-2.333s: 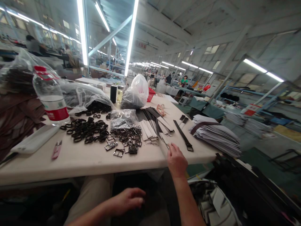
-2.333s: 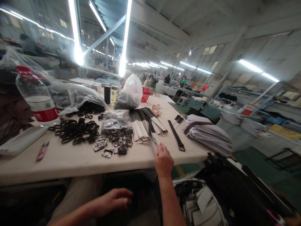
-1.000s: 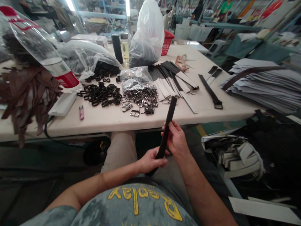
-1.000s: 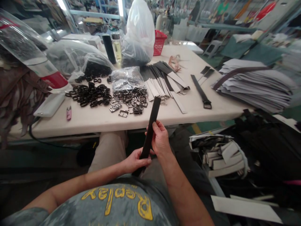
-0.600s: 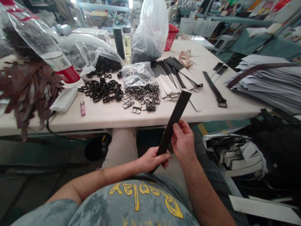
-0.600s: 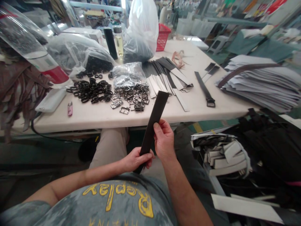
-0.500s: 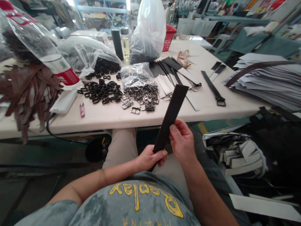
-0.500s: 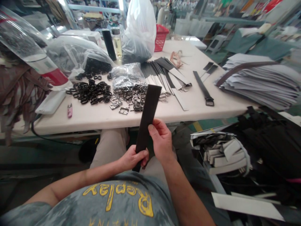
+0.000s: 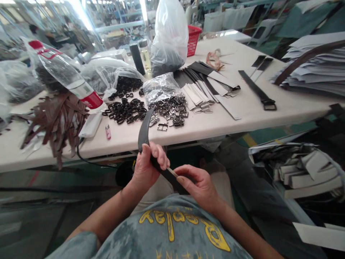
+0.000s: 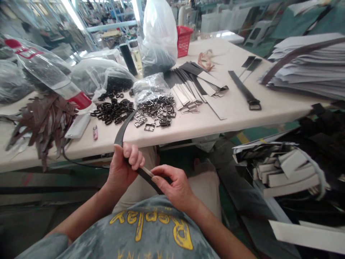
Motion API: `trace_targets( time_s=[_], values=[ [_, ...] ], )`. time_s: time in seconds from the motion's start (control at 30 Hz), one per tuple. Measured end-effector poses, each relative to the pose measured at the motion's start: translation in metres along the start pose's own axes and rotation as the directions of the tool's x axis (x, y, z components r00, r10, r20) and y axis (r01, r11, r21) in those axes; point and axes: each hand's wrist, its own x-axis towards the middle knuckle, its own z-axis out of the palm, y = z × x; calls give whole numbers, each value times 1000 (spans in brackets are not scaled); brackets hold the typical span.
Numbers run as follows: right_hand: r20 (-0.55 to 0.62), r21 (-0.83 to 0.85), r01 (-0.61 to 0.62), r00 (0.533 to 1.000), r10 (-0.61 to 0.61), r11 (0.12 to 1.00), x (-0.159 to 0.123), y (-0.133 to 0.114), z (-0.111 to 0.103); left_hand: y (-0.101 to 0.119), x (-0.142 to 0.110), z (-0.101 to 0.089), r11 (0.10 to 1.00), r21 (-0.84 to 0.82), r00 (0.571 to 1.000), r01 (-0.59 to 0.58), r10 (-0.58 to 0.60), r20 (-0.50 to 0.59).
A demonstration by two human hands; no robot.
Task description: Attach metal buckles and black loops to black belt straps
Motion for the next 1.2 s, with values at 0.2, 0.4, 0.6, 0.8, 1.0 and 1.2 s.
trace_targets(
  time_s=[0.2,0.4,0.6,0.8,1.0,1.2],
  values=[
    [-15,124,-118,993,121,985,-2,11,6,3,-7,2,997,-70,997,39,-43,-66],
    [50,229,-183,983,176,956,-1,16,6,5,-8,5,991,-126,994,54,-65,-90],
    [238,470,-366,929,284,803,-2,22,3,7,-10,4,979,-200,999,39,-46,-29],
    [586,521,-667,733,345,533,2,18,5,14,-4,-6,976,-203,944,-80,139,298],
    [465,452,-620,778,423,642,8,2,16,21,7,-21,949,-305,865,-83,220,451],
    [105,229,-340,940,324,912,17,-3,8,16,11,-42,980,-197,991,-29,2,-137]
  ],
)
